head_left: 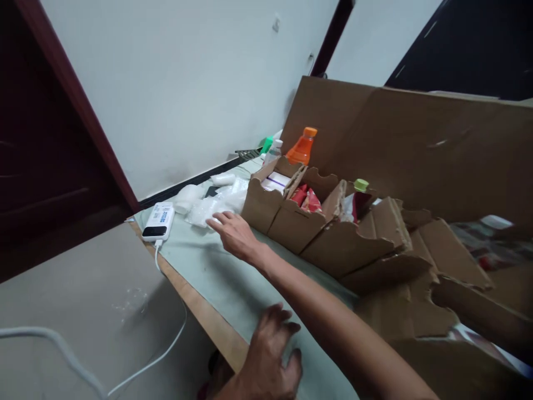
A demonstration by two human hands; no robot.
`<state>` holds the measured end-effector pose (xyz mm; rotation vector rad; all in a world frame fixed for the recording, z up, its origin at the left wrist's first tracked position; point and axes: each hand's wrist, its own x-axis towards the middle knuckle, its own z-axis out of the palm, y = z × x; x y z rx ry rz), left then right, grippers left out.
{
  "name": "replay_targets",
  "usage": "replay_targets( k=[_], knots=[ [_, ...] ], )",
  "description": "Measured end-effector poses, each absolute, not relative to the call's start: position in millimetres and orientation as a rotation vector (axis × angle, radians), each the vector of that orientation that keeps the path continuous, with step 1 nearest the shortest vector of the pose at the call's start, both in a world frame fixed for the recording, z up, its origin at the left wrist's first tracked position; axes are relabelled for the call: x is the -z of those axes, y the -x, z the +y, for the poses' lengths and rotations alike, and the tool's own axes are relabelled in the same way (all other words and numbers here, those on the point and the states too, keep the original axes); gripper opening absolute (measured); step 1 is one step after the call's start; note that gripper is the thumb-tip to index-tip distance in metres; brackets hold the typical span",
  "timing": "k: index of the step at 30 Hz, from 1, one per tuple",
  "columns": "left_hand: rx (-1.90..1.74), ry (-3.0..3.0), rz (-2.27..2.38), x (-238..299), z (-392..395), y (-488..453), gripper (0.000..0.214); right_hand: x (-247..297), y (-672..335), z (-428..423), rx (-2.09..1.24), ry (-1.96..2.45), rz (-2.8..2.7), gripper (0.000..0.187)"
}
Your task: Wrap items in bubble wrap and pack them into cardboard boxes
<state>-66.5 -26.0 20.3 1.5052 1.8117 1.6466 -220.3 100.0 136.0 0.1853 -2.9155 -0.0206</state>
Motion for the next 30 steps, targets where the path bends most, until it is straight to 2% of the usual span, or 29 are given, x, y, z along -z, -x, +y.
replay_targets(
  k=[3,6,9,13,16,21,26,30],
  knots=[
    [-1.678,-1.493,1.772,-18,-22,68,0.064,-129,275,91,0.058,-0.246,-2.925,0.045],
    [-1.667,-1.407,1.728,-19,-20,67,0.064,-124,303,91,0.056,-0.256,-2.936,0.025],
    [-1.686,-1.306,1.685,-19,-20,65,0.058,-126,295,96,0.034,-0.263,-2.894,0.022],
    [-1.817,-1.041,1.589,-26,-24,71,0.050,-137,223,101,-0.035,-0.117,-2.733,0.020],
    [-1.949,-0.672,1.279,-40,-32,85,0.049,-138,139,99,-0.158,-0.010,-2.484,0.015],
    [-1.974,-0.254,0.716,-58,-37,91,0.073,-117,10,82,-0.063,0.106,-2.464,0.012],
    [-1.718,-0.003,0.738,-61,-34,67,0.038,-99,-74,40,-0.130,0.171,-2.618,0.002],
    [-1.624,0.007,0.788,-65,-33,57,0.030,-90,-126,1,-0.314,0.343,-2.590,0.004]
  ],
)
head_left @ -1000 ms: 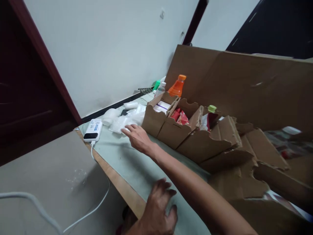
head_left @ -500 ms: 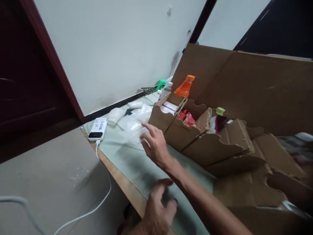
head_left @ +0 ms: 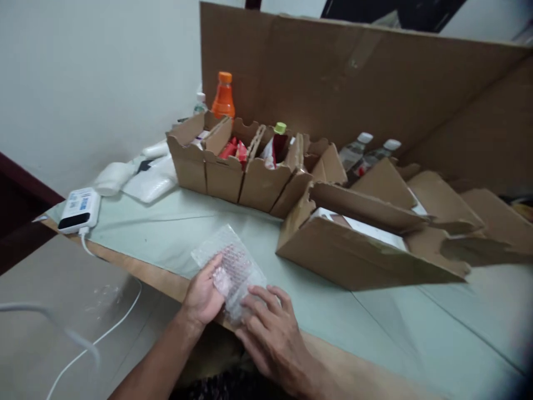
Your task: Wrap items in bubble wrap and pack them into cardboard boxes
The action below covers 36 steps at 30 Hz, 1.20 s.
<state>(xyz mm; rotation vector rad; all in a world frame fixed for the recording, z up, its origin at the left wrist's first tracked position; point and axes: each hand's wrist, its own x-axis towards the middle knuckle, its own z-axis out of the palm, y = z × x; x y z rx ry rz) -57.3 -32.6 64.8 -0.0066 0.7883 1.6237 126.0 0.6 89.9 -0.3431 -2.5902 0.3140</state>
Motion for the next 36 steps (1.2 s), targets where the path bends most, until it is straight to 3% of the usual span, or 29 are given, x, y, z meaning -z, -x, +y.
replay_targets(
  k=[6,10,12,18,24,27,31,33,36],
  knots=[
    [-1.499,-0.140,0.976,-76,-32,59,0.037,-88,-188,-7,-0.428,0.661,-2.377,0.018],
    [-1.487,-0.179,1.023,-85,-32,52,0.036,-99,-192,12,-0.348,0.656,-2.540,0.047],
    [-1.522,-0.227,1.086,-87,-31,52,0.036,-99,-187,18,-0.414,0.595,-2.707,0.053],
    [-1.610,-0.336,1.344,-84,-33,70,0.040,-71,-189,6,-0.555,0.652,-2.596,0.021],
    [-1.477,-0.771,1.453,-101,7,84,0.047,-71,-194,-2,-0.745,0.745,-2.348,0.019],
    [-1.459,-0.918,1.535,-105,44,92,0.053,-70,-189,5,-0.643,0.833,-2.301,0.023],
    [-1.583,-0.945,1.752,-101,44,98,0.076,-57,-187,11,-0.460,0.862,-2.323,0.029],
    [-1.570,-1.084,1.889,-97,16,95,0.067,-52,-189,13,-0.419,0.858,-2.353,0.031],
    [-1.404,-1.458,1.904,-89,-34,83,0.035,-55,-187,17,-0.377,0.832,-2.426,0.038]
  ],
)
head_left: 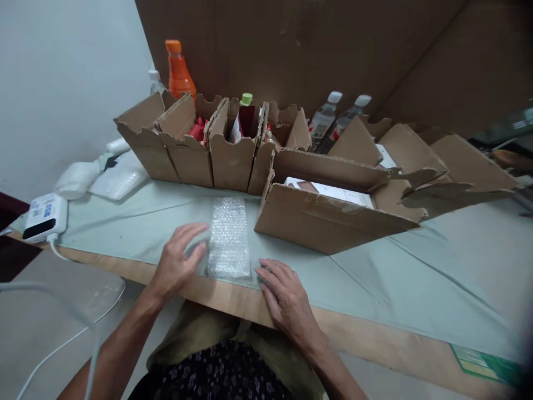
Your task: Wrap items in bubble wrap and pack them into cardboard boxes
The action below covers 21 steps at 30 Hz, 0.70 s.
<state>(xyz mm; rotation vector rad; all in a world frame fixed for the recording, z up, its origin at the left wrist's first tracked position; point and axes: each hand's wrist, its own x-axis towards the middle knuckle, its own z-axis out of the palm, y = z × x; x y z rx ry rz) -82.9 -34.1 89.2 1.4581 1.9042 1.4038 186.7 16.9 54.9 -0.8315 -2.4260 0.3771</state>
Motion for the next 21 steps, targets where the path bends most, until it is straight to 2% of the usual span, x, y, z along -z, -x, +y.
replay_targets(
  k=[2,5,8,10,12,17,21],
  knots=[
    [-1.305,-1.630,1.804,-83,-58,74,0.030,-61,-180,22,-0.327,0.796,-2.510,0.045],
    [-1.150,-1.778,1.747,-71,-72,65,0.048,-68,-162,31,-0.256,0.751,-2.649,0.054],
    [-0.983,-1.920,1.752,-60,-71,61,0.069,-67,-146,38,-0.294,0.698,-2.682,0.043],
    [-0.931,-2.001,1.748,-56,-68,60,0.073,-63,-141,42,-0.411,0.678,-2.606,0.030],
    [-0.969,-2.026,1.771,-55,-64,59,0.068,-62,-139,43,-0.576,0.710,-2.483,0.023],
    [-1.199,-1.821,1.872,-56,-60,60,0.038,-68,-143,38,-0.952,0.827,-2.259,0.019],
    [-1.190,-1.686,1.931,-53,-57,60,0.031,-62,-146,33,-0.978,0.969,-2.151,0.017]
  ],
)
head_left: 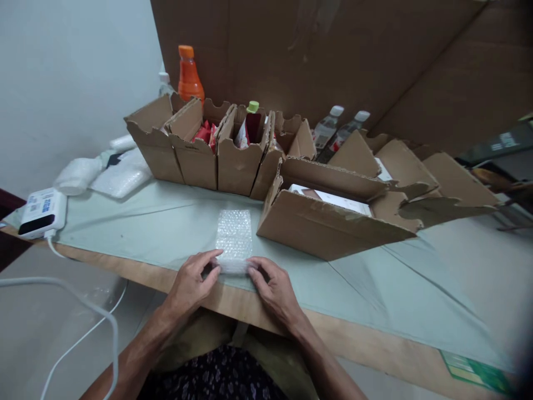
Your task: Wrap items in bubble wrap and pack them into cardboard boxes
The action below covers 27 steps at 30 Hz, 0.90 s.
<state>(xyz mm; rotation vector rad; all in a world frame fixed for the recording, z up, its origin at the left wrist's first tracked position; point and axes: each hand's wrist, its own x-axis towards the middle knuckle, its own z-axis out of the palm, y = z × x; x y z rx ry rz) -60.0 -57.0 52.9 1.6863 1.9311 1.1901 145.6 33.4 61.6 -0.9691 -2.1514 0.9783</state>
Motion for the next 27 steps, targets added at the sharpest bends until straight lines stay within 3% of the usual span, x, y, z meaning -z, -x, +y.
replay_targets(
  k=[6,10,15,21,27],
  knots=[
    [-1.126,-1.681,2.041,-45,-47,60,0.036,-60,-156,25,-0.423,0.876,-2.135,0.025],
    [-1.086,-1.763,2.094,-41,-42,59,0.037,-72,-158,21,-0.268,0.702,-2.380,0.025],
    [-1.042,-1.887,2.151,-41,-40,59,0.036,-68,-146,35,-0.258,0.658,-2.688,0.032],
    [-1.134,-2.106,2.061,-58,-56,59,0.036,-66,-141,47,-0.374,0.630,-2.652,0.036],
    [-1.083,-2.086,1.849,-62,-63,57,0.030,-77,-146,44,-0.635,0.702,-2.572,0.028]
  ],
)
